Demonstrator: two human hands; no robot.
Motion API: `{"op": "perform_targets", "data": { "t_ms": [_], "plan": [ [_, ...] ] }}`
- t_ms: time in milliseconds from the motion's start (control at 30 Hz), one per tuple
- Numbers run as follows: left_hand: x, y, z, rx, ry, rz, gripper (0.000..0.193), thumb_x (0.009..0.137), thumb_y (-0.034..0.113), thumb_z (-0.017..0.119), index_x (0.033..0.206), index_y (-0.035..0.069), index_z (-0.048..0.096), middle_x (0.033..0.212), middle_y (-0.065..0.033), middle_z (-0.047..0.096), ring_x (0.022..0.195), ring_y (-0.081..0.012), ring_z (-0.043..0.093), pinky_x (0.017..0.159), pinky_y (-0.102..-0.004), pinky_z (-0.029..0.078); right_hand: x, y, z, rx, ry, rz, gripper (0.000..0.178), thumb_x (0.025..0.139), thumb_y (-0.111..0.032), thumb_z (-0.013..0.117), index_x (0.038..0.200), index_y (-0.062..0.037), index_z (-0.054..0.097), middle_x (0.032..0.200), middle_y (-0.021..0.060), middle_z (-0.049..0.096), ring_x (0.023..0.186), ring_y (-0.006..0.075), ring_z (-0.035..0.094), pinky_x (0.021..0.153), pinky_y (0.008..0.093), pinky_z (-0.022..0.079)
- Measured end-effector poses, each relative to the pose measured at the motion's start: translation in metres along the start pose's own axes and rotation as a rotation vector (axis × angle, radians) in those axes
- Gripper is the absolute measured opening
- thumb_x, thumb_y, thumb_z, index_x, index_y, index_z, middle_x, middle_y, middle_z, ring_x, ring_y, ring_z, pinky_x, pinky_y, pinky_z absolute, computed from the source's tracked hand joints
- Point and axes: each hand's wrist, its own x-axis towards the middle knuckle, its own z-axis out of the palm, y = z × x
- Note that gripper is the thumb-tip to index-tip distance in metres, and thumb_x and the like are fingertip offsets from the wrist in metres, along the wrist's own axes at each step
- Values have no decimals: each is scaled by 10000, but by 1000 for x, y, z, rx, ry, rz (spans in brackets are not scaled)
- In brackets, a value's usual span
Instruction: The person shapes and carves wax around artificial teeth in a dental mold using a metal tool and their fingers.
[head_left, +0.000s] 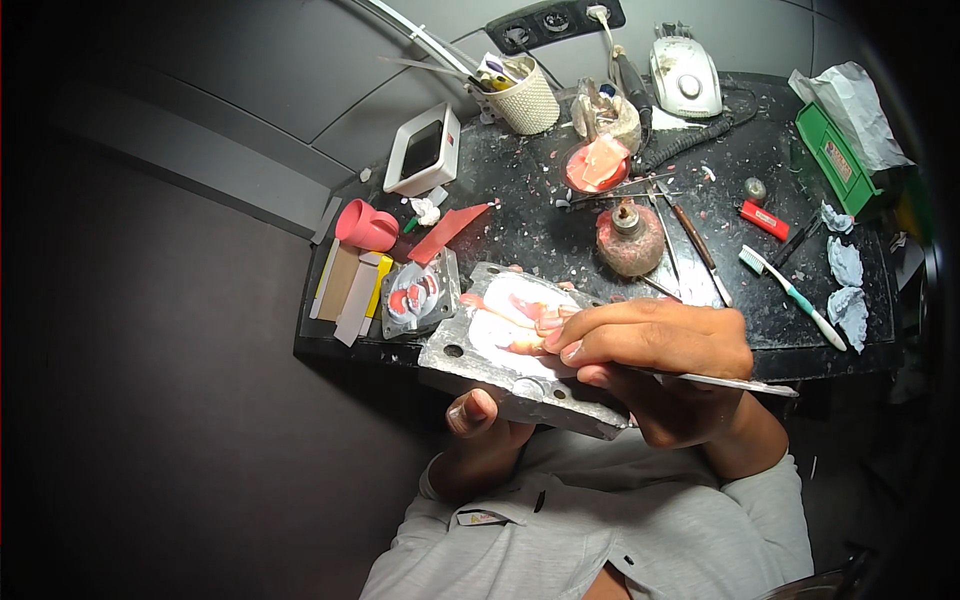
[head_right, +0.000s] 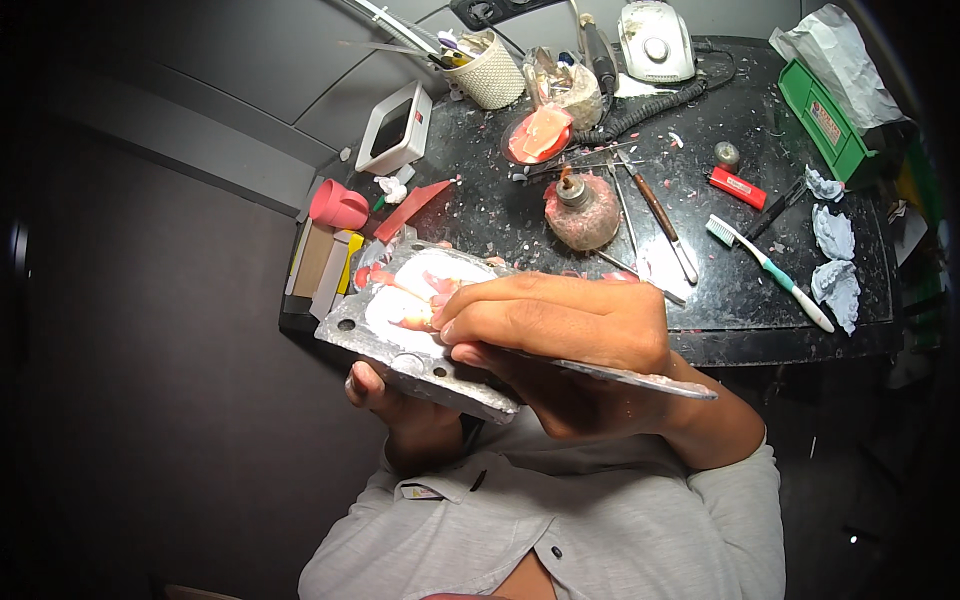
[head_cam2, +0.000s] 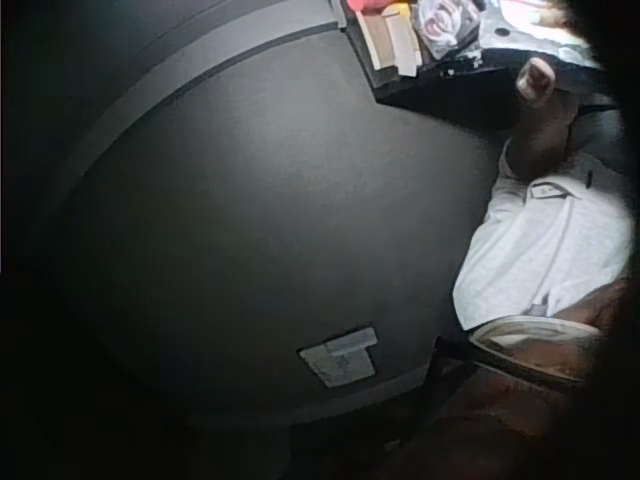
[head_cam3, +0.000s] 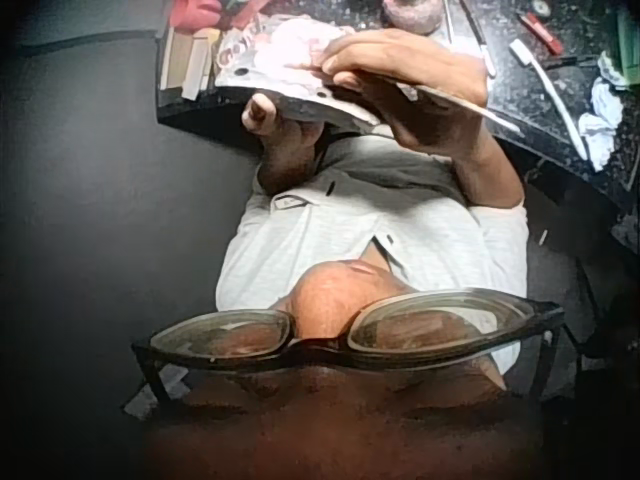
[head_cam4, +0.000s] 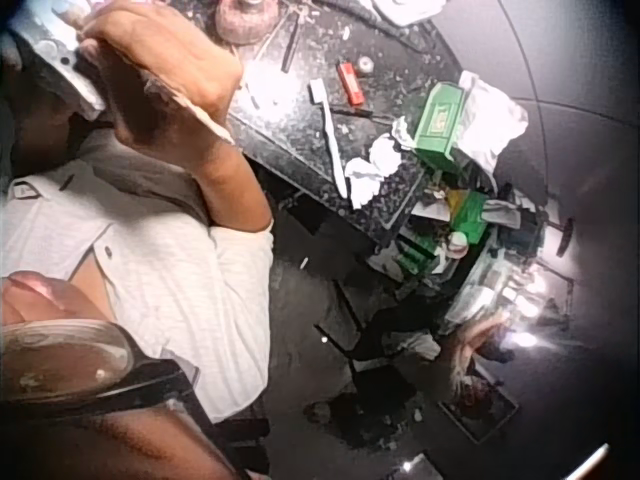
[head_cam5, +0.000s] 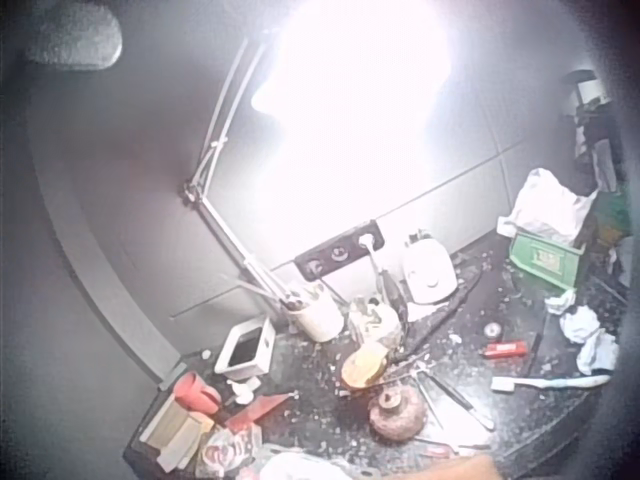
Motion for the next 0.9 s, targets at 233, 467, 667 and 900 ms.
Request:
{"op": "perform_targets", "data": {
  "t_ms": [233, 467, 667, 900],
  "plan": [
    [0, -1, -2, -29, 36, -13, 1191, 736, 672, 765, 1560, -10, 245, 1425, -251, 475, 1302, -376, 525, 1116, -526, 453, 0, 2, 2, 17, 29, -2, 101, 898, -3, 735, 986, 39, 710, 927, 154, 748, 846, 277, 760, 759, 337, 612],
    [0, -7, -13, -88, -11, -19, 1160, 738, 636, 765, 1551, -23, 263, 1412, -268, 500, 1286, -381, 554, 1099, -520, 477, 0, 2, 0, 26, 34, 2, 98, 893, -3, 738, 977, 37, 707, 920, 151, 747, 846, 277, 761, 768, 340, 612],
    [4, -8, -17, -132, -25, 12, 1120, 757, 636, 754, 1537, -28, 300, 1400, -265, 516, 1272, -381, 571, 1085, -517, 490, 0, 4, 0, 9, 1, -3, 83, 891, 13, 730, 965, 39, 701, 915, 148, 744, 848, 278, 760, 779, 339, 610],
    [1, -10, -19, -127, -3, 24, 1060, 790, 650, 742, 1515, -11, 338, 1378, -236, 538, 1246, -376, 581, 1072, -516, 497, 2, 2, 1, 9, 12, -23, 82, 891, 18, 730, 964, 41, 701, 920, 152, 746, 867, 282, 763, 779, 339, 607]
  ]
}}
